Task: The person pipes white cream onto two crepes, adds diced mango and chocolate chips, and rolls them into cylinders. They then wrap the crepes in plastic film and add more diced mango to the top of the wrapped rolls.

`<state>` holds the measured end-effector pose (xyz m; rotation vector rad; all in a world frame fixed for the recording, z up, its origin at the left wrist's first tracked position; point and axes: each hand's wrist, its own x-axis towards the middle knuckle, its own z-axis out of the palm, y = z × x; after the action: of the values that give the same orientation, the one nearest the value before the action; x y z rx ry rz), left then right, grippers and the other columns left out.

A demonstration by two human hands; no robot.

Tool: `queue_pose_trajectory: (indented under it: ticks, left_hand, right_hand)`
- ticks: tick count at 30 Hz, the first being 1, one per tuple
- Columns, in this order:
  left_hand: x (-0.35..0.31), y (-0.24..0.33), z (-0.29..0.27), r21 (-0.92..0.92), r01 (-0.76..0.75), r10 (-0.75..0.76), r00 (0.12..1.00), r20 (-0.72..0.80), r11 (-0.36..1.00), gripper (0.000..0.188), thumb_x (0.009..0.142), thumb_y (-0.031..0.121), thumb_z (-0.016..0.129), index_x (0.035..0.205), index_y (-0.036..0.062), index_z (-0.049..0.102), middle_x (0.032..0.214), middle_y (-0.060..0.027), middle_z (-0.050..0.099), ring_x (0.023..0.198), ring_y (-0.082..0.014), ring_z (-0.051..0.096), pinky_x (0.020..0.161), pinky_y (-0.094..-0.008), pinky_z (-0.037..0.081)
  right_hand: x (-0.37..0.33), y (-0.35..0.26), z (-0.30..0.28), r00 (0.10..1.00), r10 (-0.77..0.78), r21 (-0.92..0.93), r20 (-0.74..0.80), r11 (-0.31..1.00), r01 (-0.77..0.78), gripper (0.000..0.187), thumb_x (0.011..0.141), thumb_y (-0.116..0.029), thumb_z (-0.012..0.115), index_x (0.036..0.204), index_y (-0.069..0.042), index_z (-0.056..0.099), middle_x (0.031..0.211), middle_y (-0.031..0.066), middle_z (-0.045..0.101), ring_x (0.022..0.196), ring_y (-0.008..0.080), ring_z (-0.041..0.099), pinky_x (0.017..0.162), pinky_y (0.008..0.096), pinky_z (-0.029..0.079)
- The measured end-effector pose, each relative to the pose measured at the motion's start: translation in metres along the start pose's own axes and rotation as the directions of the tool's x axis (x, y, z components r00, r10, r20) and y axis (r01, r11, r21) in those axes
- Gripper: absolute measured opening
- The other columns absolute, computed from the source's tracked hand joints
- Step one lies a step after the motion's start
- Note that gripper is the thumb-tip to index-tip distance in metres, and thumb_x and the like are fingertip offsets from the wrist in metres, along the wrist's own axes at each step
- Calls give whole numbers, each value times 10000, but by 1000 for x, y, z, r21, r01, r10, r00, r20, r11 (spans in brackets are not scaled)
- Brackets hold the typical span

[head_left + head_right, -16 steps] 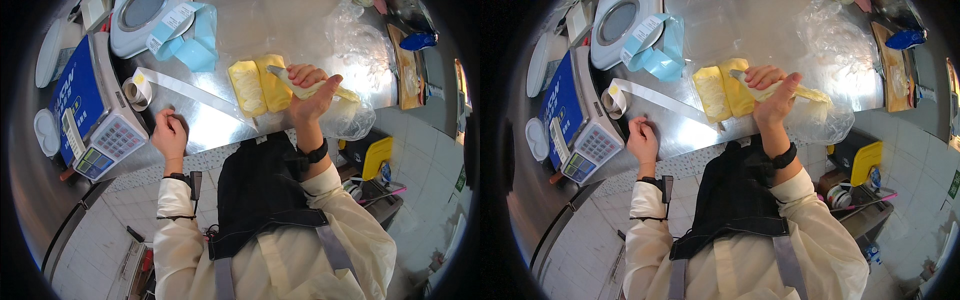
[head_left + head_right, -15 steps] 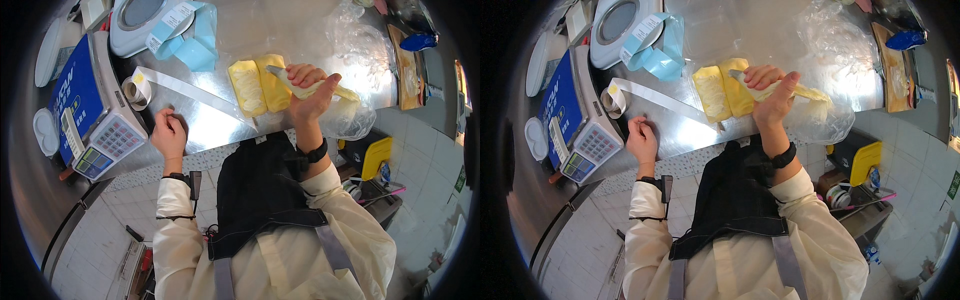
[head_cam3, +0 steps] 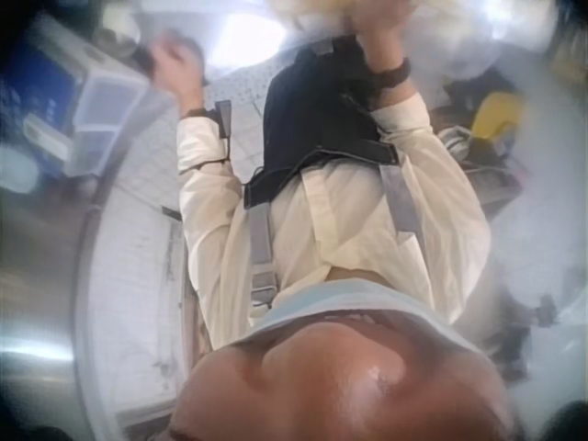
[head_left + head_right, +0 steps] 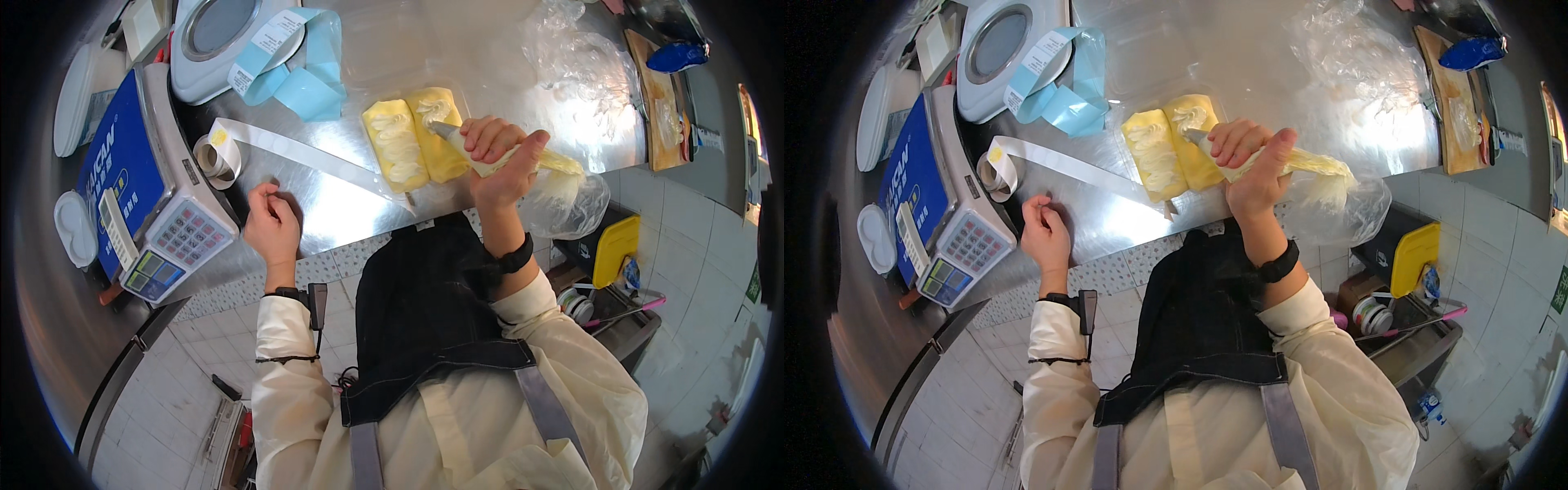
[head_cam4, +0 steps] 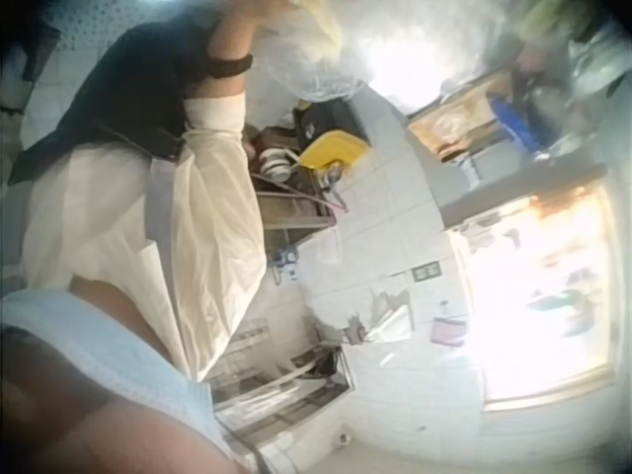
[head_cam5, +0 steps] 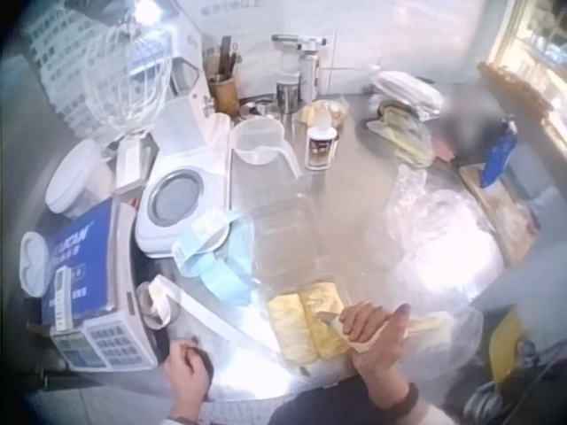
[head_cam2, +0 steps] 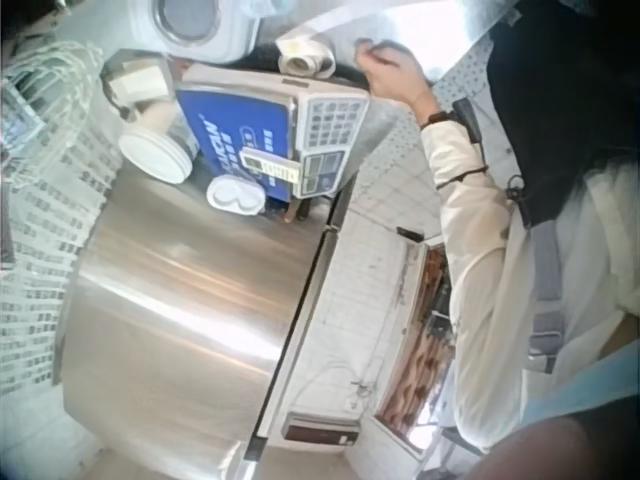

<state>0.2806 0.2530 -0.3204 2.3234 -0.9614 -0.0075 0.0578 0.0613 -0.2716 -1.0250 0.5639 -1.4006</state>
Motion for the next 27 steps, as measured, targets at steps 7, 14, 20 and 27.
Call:
queue_pose_trajectory:
  ticks: [7, 14, 20, 27]
  left_hand:
    - [0, 0, -1, 2, 14, -14, 1000, 18, 1000, 118, 826, 118, 518, 922, 142, 583, 745, -71, 649, 599, -282, 621, 539, -371, 480]
    - [0, 1, -1, 11, 18, -18, 1000, 18, 1000, 112, 830, 136, 514, 921, 146, 580, 732, -83, 644, 606, -295, 620, 538, -382, 476]
    - [-1, -1, 0, 25, 29, -29, 999, 24, 999, 110, 833, 147, 512, 919, 150, 580, 736, -86, 644, 611, -298, 622, 540, -385, 476]
    - [0, -1, 0, 20, 23, -23, 1000, 16, 1000, 111, 834, 149, 508, 917, 151, 581, 730, -85, 645, 605, -298, 623, 536, -390, 476]
  right_hand:
    - [1, -9, -9, 998, -29, -8, -46, 1000, 29, 643, 1011, -449, 217, 507, -81, 373, 509, 71, 446, 533, 202, 468, 649, 367, 450]
    - [-10, -11, -9, 998, -60, -69, -4, 996, 60, 630, 1015, -432, 206, 502, -95, 349, 484, 50, 407, 491, 181, 437, 605, 352, 443]
    - [-14, -21, -13, 1000, -14, -48, 9, 999, 15, 622, 1014, -432, 206, 499, -107, 331, 477, 40, 397, 461, 168, 402, 583, 332, 425]
    - [-21, -22, -15, 999, -35, -49, 37, 998, 37, 620, 1015, -429, 204, 500, -110, 335, 470, 30, 392, 451, 160, 398, 551, 311, 399]
